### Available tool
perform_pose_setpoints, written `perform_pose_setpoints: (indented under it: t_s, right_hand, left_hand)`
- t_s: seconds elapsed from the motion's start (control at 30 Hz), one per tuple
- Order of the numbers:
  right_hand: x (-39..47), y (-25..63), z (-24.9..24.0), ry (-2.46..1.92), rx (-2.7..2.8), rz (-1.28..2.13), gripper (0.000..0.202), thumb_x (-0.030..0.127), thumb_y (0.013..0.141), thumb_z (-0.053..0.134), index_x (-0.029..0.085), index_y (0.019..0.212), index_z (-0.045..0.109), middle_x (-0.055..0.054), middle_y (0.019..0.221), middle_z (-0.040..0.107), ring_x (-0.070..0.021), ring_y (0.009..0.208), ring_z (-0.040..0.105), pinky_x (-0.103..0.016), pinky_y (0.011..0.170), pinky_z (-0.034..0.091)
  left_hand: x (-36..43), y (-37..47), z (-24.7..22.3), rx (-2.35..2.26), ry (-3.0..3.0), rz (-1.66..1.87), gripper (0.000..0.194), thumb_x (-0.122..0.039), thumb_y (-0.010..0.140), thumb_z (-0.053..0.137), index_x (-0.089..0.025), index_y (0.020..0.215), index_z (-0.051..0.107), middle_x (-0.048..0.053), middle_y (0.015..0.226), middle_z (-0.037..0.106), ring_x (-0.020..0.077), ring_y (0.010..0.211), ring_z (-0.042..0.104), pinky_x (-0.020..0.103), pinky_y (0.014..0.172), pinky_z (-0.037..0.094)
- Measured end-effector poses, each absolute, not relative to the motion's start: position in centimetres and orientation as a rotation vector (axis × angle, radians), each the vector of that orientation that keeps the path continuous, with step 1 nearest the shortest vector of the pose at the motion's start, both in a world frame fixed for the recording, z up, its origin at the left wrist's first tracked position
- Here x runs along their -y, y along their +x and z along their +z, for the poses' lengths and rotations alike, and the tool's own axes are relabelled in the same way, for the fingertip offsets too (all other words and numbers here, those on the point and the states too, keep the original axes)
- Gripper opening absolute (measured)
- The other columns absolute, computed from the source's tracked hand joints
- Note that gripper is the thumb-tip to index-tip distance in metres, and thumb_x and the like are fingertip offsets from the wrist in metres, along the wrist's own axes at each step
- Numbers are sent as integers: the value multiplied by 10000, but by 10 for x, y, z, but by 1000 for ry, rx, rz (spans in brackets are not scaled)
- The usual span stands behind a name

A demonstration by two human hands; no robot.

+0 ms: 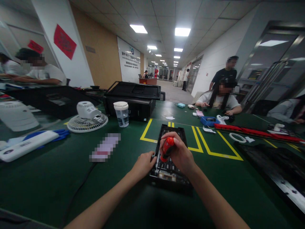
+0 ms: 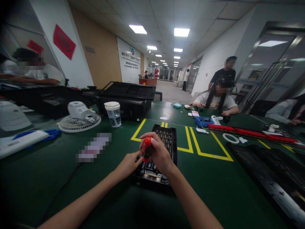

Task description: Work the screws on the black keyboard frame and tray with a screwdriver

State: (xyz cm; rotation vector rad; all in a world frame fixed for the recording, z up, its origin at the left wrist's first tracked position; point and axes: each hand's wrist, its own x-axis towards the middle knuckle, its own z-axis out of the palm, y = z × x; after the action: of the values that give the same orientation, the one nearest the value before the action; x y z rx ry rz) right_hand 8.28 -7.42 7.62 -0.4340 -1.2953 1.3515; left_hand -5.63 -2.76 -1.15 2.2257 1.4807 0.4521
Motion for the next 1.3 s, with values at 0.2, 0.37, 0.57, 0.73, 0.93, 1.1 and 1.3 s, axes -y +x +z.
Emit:
perform_pose_setpoints:
  t_s: [0.2, 0.37, 0.57, 0.73, 0.93, 1.1, 1.3]
  right_hand:
    - [74, 83, 76, -431, 1283, 1360, 222, 337, 830, 384, 192, 917, 528, -21, 729, 508, -143, 626, 485, -274, 601, 394]
    - [74, 84, 76, -404, 1277, 1367, 211, 309, 837, 385, 188, 926, 533, -26, 753, 516, -131, 623, 480, -267, 611, 396]
    - [74, 84, 75, -412, 1270, 1366, 201, 309, 837, 389, 193, 925, 528, -22, 759, 510, -130, 629, 481, -267, 621, 400]
    - [74, 85, 75, -400, 1267, 1378, 199, 295, 847, 377, 191, 935, 523, -21, 764, 501, -130, 642, 485, -265, 630, 395]
    - [73, 86, 75, -384, 1262, 1407, 185, 285, 849, 384, 183, 927, 518, -20, 746, 501, -128, 638, 481, -264, 633, 391]
    - [73, 86, 75, -355, 1255, 1425, 180, 255, 859, 366, 178, 928, 514, -19, 746, 502, -127, 644, 492, -253, 612, 383]
    - [74, 87, 75, -368, 1262, 1430, 163, 252, 851, 382, 184, 925, 511, -17, 746, 503, -125, 637, 497, -241, 585, 378]
  left_hand:
    - [26, -58, -16, -1444, 2249, 489, 281, -347, 851, 371, -187, 939, 585, 64, 857, 660, 180, 787, 610, 241, 671, 401]
    - [24, -59, -20, -1424, 2267, 511, 279, -353, 850, 370, -191, 934, 582, 58, 837, 657, 176, 771, 607, 235, 660, 398]
    - [25, -60, -20, -1411, 2277, 527, 274, -347, 853, 369, -196, 936, 582, 53, 834, 659, 172, 762, 607, 233, 658, 399]
    - [25, -59, -20, -1421, 2263, 514, 289, -352, 852, 372, -191, 958, 586, 62, 852, 662, 177, 789, 607, 239, 685, 401]
    - [24, -58, -21, -1426, 2257, 511, 280, -348, 849, 381, -191, 960, 584, 61, 855, 659, 172, 782, 605, 233, 678, 399]
    - [25, -59, -20, -1419, 2260, 521, 279, -347, 850, 379, -193, 964, 582, 58, 852, 657, 172, 778, 603, 233, 671, 398]
    - [26, -59, -19, -1424, 2252, 511, 275, -342, 851, 378, -190, 955, 582, 59, 855, 656, 172, 786, 603, 230, 671, 395]
